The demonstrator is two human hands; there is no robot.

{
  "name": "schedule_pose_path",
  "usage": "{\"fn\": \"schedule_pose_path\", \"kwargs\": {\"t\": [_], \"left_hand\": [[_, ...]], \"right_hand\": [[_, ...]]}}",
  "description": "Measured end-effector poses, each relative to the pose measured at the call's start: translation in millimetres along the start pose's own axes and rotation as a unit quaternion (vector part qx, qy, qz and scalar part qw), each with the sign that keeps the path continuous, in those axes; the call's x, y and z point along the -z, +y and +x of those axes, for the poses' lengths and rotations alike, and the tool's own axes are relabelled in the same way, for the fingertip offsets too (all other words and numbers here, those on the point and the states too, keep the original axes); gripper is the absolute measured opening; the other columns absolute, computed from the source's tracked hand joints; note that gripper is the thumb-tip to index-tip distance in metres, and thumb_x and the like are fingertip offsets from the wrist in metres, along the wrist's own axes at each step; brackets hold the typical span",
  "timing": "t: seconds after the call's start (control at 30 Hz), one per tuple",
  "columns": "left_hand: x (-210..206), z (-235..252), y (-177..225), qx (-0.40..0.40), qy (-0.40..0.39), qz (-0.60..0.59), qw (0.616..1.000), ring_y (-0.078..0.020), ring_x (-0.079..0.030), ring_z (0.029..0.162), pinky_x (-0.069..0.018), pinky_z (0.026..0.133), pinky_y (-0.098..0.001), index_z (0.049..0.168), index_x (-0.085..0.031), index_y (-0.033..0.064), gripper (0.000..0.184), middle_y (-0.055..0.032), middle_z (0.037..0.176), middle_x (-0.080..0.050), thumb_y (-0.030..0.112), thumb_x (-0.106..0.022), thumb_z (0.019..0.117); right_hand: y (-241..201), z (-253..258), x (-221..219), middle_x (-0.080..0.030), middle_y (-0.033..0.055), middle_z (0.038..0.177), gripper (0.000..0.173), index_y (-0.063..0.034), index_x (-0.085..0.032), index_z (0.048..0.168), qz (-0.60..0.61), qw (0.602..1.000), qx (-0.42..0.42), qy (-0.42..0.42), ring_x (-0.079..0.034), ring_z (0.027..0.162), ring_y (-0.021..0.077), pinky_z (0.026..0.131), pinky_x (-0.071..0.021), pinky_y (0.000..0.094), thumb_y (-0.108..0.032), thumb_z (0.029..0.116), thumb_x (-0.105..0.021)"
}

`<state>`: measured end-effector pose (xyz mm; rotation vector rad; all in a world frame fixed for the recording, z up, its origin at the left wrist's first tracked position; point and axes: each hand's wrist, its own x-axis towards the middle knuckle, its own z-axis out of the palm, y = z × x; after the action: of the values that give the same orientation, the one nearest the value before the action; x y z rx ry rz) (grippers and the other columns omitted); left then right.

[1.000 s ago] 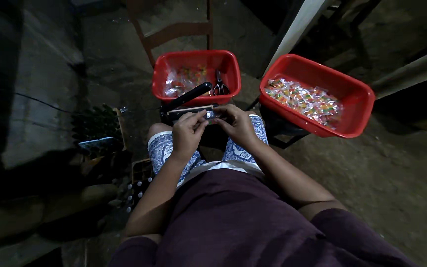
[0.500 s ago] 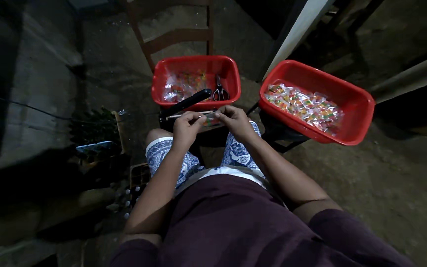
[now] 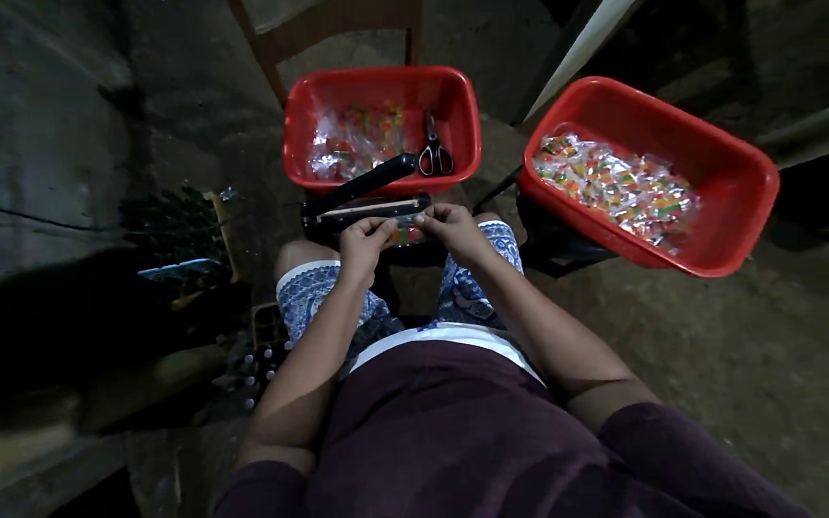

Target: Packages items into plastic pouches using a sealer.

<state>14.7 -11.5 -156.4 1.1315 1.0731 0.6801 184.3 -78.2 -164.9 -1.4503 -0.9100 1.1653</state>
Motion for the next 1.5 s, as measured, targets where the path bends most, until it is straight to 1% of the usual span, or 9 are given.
{"fn": "schedule_pose_path", "kwargs": {"t": [0.17, 0.33, 0.43, 0.47, 0.53, 0.63, 0.87, 1.03, 1.5], "left_hand": [[-0.8, 9.3, -17.5, 0.086, -0.002, -0.052, 0.995, -0.0116, -0.064, 0.082, -0.058, 0.078, -0.031, 0.115, -0.061, 0.0034, 0.021, -0.0045, 0.1, -0.064, 0.022, -0.054, 0.1076], [4.7, 21.8, -26.9, 0.097, 0.046, -0.08, 0.991, -0.0152, -0.069, 0.083, -0.0598, 0.076, -0.0315, 0.113, -0.061, 0.0044, 0.02, -0.0066, 0.099, -0.067, 0.02, -0.048, 0.1095], [13.1, 27.1, -33.9, 0.067, -0.024, -0.046, 0.996, -0.0178, -0.068, 0.1, -0.058, 0.085, -0.0363, 0.14, -0.049, 0.0086, 0.034, -0.0096, 0.122, -0.065, 0.02, -0.05, 0.1087], [14.3, 28.2, -35.9, 0.057, -0.046, -0.029, 0.997, -0.0171, -0.067, 0.102, -0.0575, 0.086, -0.0367, 0.142, -0.049, 0.0081, 0.037, -0.0095, 0.124, -0.065, 0.018, -0.056, 0.1062], [10.7, 30.6, -36.1, 0.052, -0.048, -0.003, 0.997, -0.0136, -0.066, 0.093, -0.0582, 0.083, -0.0339, 0.126, -0.061, 0.0034, 0.027, -0.0076, 0.111, -0.066, 0.011, -0.064, 0.1008], [2.7, 37.4, -35.9, 0.076, -0.015, -0.013, 0.997, -0.0114, -0.065, 0.085, -0.0583, 0.079, -0.0304, 0.11, -0.066, -0.0007, 0.013, -0.0062, 0.1, -0.067, 0.007, -0.065, 0.0994], [-0.1, 42.5, -38.9, 0.084, 0.002, -0.019, 0.996, -0.0103, -0.066, 0.082, -0.059, 0.079, -0.0296, 0.105, -0.067, -0.0004, 0.009, -0.0046, 0.095, -0.068, 0.007, -0.066, 0.0992], [0.5, 42.9, -38.3, 0.078, 0.003, -0.003, 0.997, -0.0093, -0.065, 0.082, -0.0576, 0.078, -0.0285, 0.106, -0.065, -0.0007, 0.011, -0.0045, 0.095, -0.066, 0.008, -0.064, 0.1004], [2.4, 47.6, -46.1, 0.015, -0.006, 0.059, 0.998, -0.0085, -0.064, 0.081, -0.0575, 0.078, -0.0283, 0.104, -0.068, -0.0022, 0.01, -0.0063, 0.095, -0.068, 0.006, -0.067, 0.0982]], "right_hand": [[20.4, 12.5, -2.3, -0.06, 0.0014, 0.077, 0.015, -0.0006, -0.064, 0.091, 0.006, 0.999, -0.033, 0.011, -0.055, 0.067, 0.0054, 0.066, -0.0498, 0.024, -0.011, 0.1013, -0.062], [38.2, 20.0, -1.8, -0.059, 0.0009, 0.077, 0.015, -0.0003, -0.064, 0.095, 0.023, 0.998, -0.063, 0.023, -0.053, 0.065, 0.0048, 0.064, -0.0479, 0.0225, -0.012, 0.1032, -0.059], [37.5, 21.0, -3.5, -0.061, 0.0022, 0.08, 0.014, 0.0001, -0.065, 0.097, 0.009, 0.998, -0.059, 0.025, -0.057, 0.069, 0.0055, 0.068, -0.051, 0.0236, -0.012, 0.1031, -0.06], [37.8, 21.7, -5.4, -0.062, 0.003, 0.081, 0.015, 0.0004, -0.065, 0.097, 0.006, 0.998, -0.059, 0.022, -0.058, 0.07, 0.0061, 0.069, -0.052, 0.0242, -0.012, 0.1032, -0.06], [37.9, 23.4, -8.6, -0.062, 0.0033, 0.081, 0.015, 0.0011, -0.065, 0.097, -0.002, 0.998, -0.057, 0.019, -0.058, 0.071, 0.0058, 0.07, -0.052, 0.0242, -0.012, 0.1034, -0.06], [40.7, 26.6, -8.0, -0.064, 0.0041, 0.084, 0.015, 0.0016, -0.066, 0.1, -0.018, 0.998, -0.053, 0.015, -0.06, 0.074, 0.0063, 0.072, -0.0527, 0.0248, -0.012, 0.1024, -0.061], [37.9, 38.2, 1.8, -0.067, 0.0086, 0.092, 0.022, 0.0029, -0.065, 0.115, -0.062, 0.998, -0.008, -0.02, -0.064, 0.074, 0.0089, 0.071, -0.0566, 0.0269, -0.005, 0.0956, -0.068], [32.8, 44.8, 5.9, -0.07, 0.0102, 0.094, 0.017, 0.0025, -0.07, 0.109, -0.139, 0.989, 0.006, -0.048, -0.066, 0.08, 0.0113, 0.079, -0.0568, 0.0313, -0.009, 0.0965, -0.069], [23.8, 65.4, 12.6, -0.07, 0.0069, 0.09, 0.014, -0.0008, -0.072, 0.102, -0.187, 0.97, -0.028, -0.152, -0.064, 0.08, 0.0111, 0.08, -0.0535, 0.0352, -0.013, 0.0995, -0.067]]}}
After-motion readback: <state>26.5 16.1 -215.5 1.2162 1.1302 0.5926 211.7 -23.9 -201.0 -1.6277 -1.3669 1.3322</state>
